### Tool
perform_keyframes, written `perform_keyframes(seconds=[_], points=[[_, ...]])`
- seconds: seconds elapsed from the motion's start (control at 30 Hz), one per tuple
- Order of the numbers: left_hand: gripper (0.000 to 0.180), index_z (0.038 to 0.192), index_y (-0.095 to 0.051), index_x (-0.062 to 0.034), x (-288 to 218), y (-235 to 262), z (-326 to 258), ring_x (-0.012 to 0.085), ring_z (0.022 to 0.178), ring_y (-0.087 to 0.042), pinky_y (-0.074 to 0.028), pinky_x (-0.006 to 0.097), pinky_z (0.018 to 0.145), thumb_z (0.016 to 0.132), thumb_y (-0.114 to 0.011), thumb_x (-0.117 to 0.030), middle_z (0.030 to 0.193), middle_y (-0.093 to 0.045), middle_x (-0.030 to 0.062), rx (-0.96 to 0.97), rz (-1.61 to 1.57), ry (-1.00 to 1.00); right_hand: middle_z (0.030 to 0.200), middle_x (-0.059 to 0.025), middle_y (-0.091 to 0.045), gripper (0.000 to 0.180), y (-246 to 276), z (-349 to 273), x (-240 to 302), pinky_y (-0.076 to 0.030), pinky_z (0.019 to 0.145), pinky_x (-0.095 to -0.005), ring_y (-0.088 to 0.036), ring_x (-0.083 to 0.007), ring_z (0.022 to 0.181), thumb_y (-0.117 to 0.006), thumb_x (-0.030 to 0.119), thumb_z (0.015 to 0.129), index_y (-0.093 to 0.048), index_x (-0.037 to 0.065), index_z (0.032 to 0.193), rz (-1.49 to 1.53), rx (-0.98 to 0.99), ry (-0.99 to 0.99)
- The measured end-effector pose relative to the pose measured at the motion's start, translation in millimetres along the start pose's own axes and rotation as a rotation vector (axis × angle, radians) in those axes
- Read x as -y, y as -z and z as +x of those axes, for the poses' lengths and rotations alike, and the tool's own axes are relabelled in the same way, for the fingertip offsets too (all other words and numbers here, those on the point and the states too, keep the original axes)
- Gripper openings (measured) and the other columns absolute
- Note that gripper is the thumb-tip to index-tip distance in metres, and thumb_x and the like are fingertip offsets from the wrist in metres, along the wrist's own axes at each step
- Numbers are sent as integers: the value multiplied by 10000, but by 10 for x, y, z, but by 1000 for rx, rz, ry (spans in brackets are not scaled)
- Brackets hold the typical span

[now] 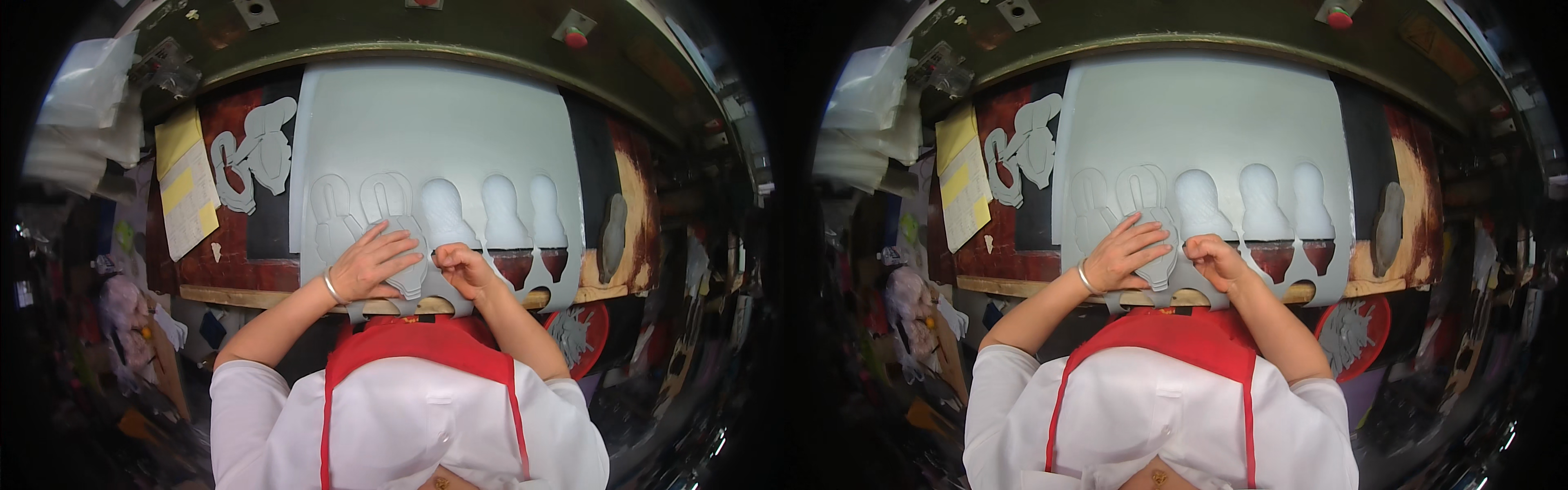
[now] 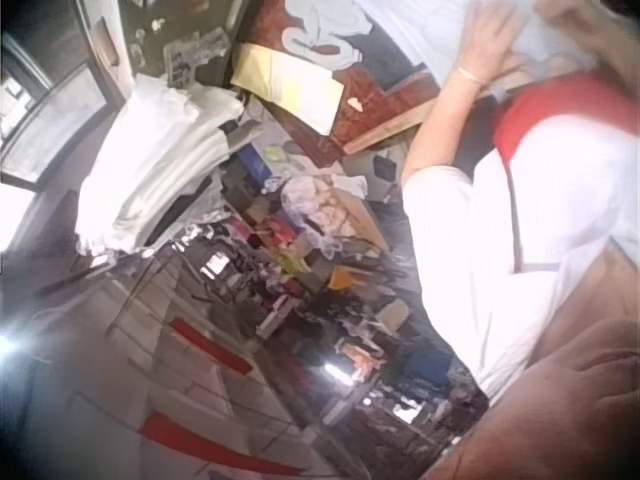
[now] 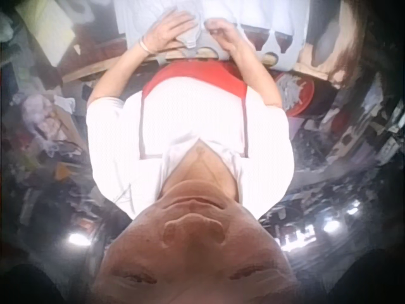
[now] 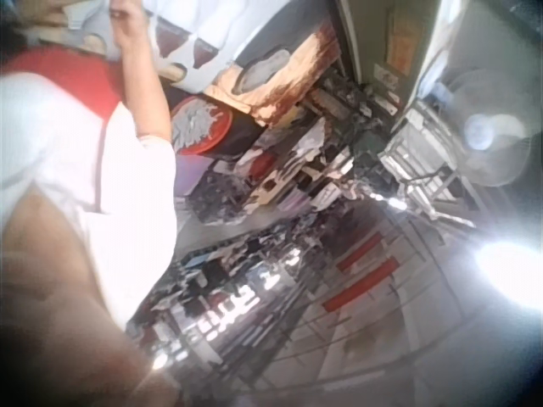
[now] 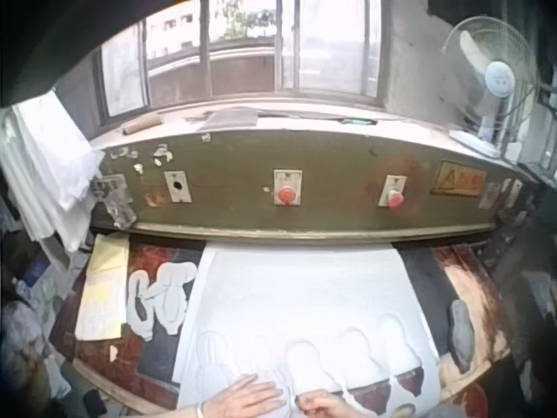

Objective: The person operates a die-cutting machine to cut grey material into shoe-shaped pieces. They feed sheets into the machine, press a button to activate the press, then remove and stack the cut pieces. The person repeats this cycle multiple times.

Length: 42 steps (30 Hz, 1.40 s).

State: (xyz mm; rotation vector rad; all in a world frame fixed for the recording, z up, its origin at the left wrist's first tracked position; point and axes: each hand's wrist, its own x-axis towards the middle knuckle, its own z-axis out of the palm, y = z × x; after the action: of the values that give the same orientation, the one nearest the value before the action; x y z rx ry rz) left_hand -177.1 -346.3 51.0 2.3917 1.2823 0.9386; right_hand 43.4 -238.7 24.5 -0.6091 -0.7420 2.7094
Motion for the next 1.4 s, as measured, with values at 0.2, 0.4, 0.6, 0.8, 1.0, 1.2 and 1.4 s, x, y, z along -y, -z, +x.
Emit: perform_keyframes(seconds=[0.2, 0.4, 0.6, 0.8, 1.0, 1.2, 1.4], points=[[470, 787, -601, 17, 328, 386, 576, 196, 631, -565, -497, 309, 675, 930, -536, -426, 657, -575, 113, -585, -279, 1186, 971, -162, -662, 82, -430, -127, 110, -494, 789, -274, -626, -182, 829, -582, 33, 787, -572, -22, 726, -745, -314, 121], [391, 900, -596, 11, 938, 1891, 747, 148, 781, -592, -537, 304, 700, 977, -478, -353, 903, -625, 46, -1332, -476, 152, 970, -108, -659, 76, -815, -291, 137, -515, 743, -277, -635, -143, 814, -623, 49, 810, -589, -18, 796, -1107, -436, 298], [565, 1096, -635, -46, 388, 1036, -61, 298, 973, -632, -507, 374, 874, 536, -607, 25, 1065, -657, 124, -209, 268, -6, 726, -18, -607, 118, -834, 298, -236, -454, 593, -249, -560, -99, 653, -651, 122, 804, -632, 8, 775, -882, -109, -152], [638, 1195, -575, -87, 267, 575, -613, 310, 1161, -511, -379, 476, 1024, 607, -766, -246, 1203, -550, 138, 38, 19, -9, 618, 21, -442, 132, -608, 551, -341, -361, 611, -255, -432, -92, 628, -552, 12, 774, -532, 67, 656, 14, -52, -213], [263, 1023, -625, -66, 421, 597, -427, 245, 926, -590, -470, 378, 801, 847, -655, -258, 985, -623, 123, -276, -225, 377, 792, -91, -635, 177, -793, 501, -349, -462, 732, -281, -606, -156, 810, -500, -7, 803, -494, 44, 634, -154, -128, -117], [440, 787, -569, -16, 972, 1562, -209, 108, 672, -547, -485, 259, 628, 935, -541, -430, 715, -577, 4, -1417, -858, 691, 1005, -184, -655, 104, -910, 121, -107, -528, 801, -314, -640, -202, 868, -572, 40, 880, -572, -16, 792, -743, -316, 99], [360, 1082, -590, -2, 1368, 2342, -350, 206, 925, -627, -527, 381, 806, 936, -517, -323, 1045, -638, 99, -1227, -159, 358, 981, -164, -667, 73, -815, -129, -20, -531, 780, -307, -652, -197, 844, -573, 42, 896, -609, -14, 865, -559, -490, 202]])
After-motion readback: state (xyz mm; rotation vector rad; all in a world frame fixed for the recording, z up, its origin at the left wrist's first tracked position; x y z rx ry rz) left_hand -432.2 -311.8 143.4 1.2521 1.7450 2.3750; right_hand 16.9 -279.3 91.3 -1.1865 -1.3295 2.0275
